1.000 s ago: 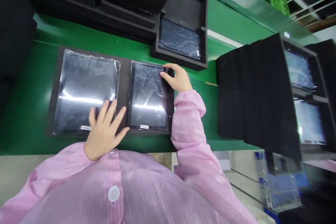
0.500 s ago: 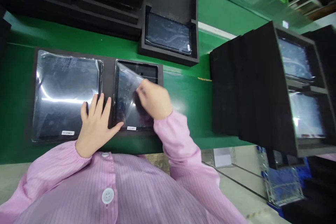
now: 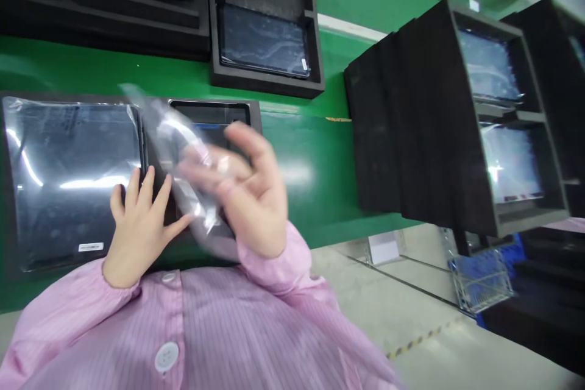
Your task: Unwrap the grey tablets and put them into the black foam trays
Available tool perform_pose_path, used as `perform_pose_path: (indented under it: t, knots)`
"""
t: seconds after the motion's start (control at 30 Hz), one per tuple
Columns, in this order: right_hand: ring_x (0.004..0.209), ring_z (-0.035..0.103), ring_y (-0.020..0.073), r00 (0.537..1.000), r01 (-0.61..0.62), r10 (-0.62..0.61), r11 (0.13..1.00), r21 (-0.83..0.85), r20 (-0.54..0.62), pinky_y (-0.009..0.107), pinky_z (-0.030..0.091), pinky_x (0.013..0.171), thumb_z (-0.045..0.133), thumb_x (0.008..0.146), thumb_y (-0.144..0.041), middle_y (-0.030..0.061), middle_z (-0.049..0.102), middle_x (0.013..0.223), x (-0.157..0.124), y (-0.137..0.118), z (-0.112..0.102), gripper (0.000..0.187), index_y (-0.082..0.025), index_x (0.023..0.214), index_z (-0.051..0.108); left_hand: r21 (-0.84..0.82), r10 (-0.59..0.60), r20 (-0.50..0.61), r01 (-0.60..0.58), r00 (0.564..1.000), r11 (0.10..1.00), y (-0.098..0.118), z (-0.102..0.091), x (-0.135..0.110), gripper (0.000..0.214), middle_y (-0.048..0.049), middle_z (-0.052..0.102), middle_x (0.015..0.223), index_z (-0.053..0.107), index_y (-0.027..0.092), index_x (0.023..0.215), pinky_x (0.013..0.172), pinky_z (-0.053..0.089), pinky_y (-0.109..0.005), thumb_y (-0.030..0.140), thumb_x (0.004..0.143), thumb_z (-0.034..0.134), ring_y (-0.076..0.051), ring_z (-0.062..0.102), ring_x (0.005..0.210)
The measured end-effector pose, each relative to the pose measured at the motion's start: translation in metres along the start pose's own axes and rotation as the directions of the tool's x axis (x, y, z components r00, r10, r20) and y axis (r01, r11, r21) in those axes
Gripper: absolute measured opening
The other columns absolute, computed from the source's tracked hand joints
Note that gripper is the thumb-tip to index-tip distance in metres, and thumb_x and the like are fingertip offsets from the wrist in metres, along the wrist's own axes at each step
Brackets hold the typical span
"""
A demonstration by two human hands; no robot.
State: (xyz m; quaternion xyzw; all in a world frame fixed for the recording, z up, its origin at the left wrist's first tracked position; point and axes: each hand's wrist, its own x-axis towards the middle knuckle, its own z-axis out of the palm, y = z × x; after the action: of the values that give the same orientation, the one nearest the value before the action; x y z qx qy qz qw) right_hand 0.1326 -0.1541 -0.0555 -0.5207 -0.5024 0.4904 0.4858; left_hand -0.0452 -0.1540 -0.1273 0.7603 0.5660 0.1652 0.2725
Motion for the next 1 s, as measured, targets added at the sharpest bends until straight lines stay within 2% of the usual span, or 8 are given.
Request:
perform_pose_path:
  t: [0.1,0.2,0.4,0.53,0.63,0.8,0.9,1.0]
  knots:
    - [0.122,0.063,0.0228,0.915,-0.043,-0.064,0.966,-0.253,-0.399,0.042,0.058,0.094,0.027,0.102,-0.029,0.0111,0.056,0.139,0.014,0.016,-0.043,0.052,-0.03,0.153,0.013,0.155,0.061,-0.013,-0.058,0.998,0.986,0.0,0.0,0.001,0.074,-0.0228,0.024,0.162,0.043,0.015,0.147,0.12,0.005,-0.065,0.052,0.086,0.061,-0.042,0.015,0.151]
    - [0.112,0.068,0.024,0.787,-0.073,-0.148,0.942,-0.328,-0.599,0.046,0.056,0.096,0.029,0.099,-0.029,0.016,0.061,0.129,0.003,0.051,-0.063,0.048,-0.021,0.146,0.031,0.242,0.099,0.002,-0.096,0.995,0.966,-0.001,0.0,0.001,0.076,-0.0263,0.025,0.16,0.039,0.011,0.148,0.118,0.008,-0.067,0.054,0.087,0.057,-0.044,0.017,0.151]
    - [0.144,0.039,0.0343,0.933,-0.153,-0.136,0.691,-0.707,-0.334,0.056,0.035,0.116,0.049,0.094,-0.035,0.0246,0.044,0.15,-0.045,0.097,-0.035,0.06,-0.008,0.147,0.037,0.14,0.009,0.051,-0.016,0.999,0.99,0.008,0.004,0.011,0.071,-0.0258,0.029,0.159,0.043,0.009,0.143,0.117,0.005,-0.069,0.047,0.084,0.056,-0.043,0.016,0.151]
    - [0.145,0.036,0.0358,0.944,-0.172,-0.13,0.594,-0.786,-0.304,0.058,0.033,0.116,0.042,0.097,-0.034,0.0262,0.041,0.152,-0.049,0.095,-0.021,0.063,-0.004,0.151,0.03,-0.126,-0.158,-0.009,0.156,0.987,0.98,0.022,0.005,0.021,0.052,-0.021,0.043,0.152,0.052,0.014,0.126,0.119,0.002,-0.068,0.038,0.081,0.057,-0.037,0.03,0.147]
    - [0.141,0.042,0.0356,0.945,-0.158,-0.129,0.626,-0.764,-0.301,0.056,0.04,0.112,0.044,0.095,-0.034,0.0237,0.044,0.151,-0.042,0.087,-0.025,0.065,-0.007,0.152,0.029,-0.456,-0.254,-0.04,0.209,0.966,0.865,0.035,0.002,0.024,0.049,-0.0168,0.054,0.142,0.05,0.018,0.124,0.119,0.019,-0.062,0.034,0.079,0.059,-0.032,0.047,0.137]
    - [0.125,0.055,0.0316,0.948,-0.181,-0.02,0.787,-0.589,-0.317,0.052,0.049,0.102,0.055,0.087,-0.04,0.0228,0.055,0.137,-0.032,0.077,-0.033,0.085,-0.01,0.157,0.017,-0.875,-0.286,0.208,0.308,0.935,0.372,0.04,-0.015,0.023,0.066,-0.0078,0.074,0.099,0.044,0.017,0.129,0.076,0.057,-0.035,0.032,0.07,0.072,-0.021,0.071,0.083]
    - [0.1,0.065,0.0248,0.938,-0.232,0.118,0.912,-0.337,-0.327,0.04,0.056,0.083,0.06,0.08,-0.046,0.0207,0.06,0.126,-0.025,0.073,-0.025,0.094,-0.009,0.155,0.017,-0.925,-0.364,0.209,0.304,0.908,0.228,0.016,-0.033,0.017,0.07,-0.0022,0.074,0.082,0.051,0.016,0.13,0.067,0.055,-0.025,0.028,0.066,0.077,-0.016,0.07,0.07]
    - [0.075,0.063,0.0174,0.97,-0.215,0.173,0.94,-0.263,-0.172,0.03,0.053,0.067,0.057,0.083,-0.048,0.0087,0.066,0.095,-0.017,0.069,-0.001,0.067,-0.012,0.137,0.044,-0.914,-0.401,0.247,0.349,0.882,0.206,-0.025,-0.053,0.0,0.074,-0.0029,0.074,0.079,0.055,0.016,0.134,0.061,0.055,-0.024,0.03,0.066,0.079,-0.016,0.069,0.064]
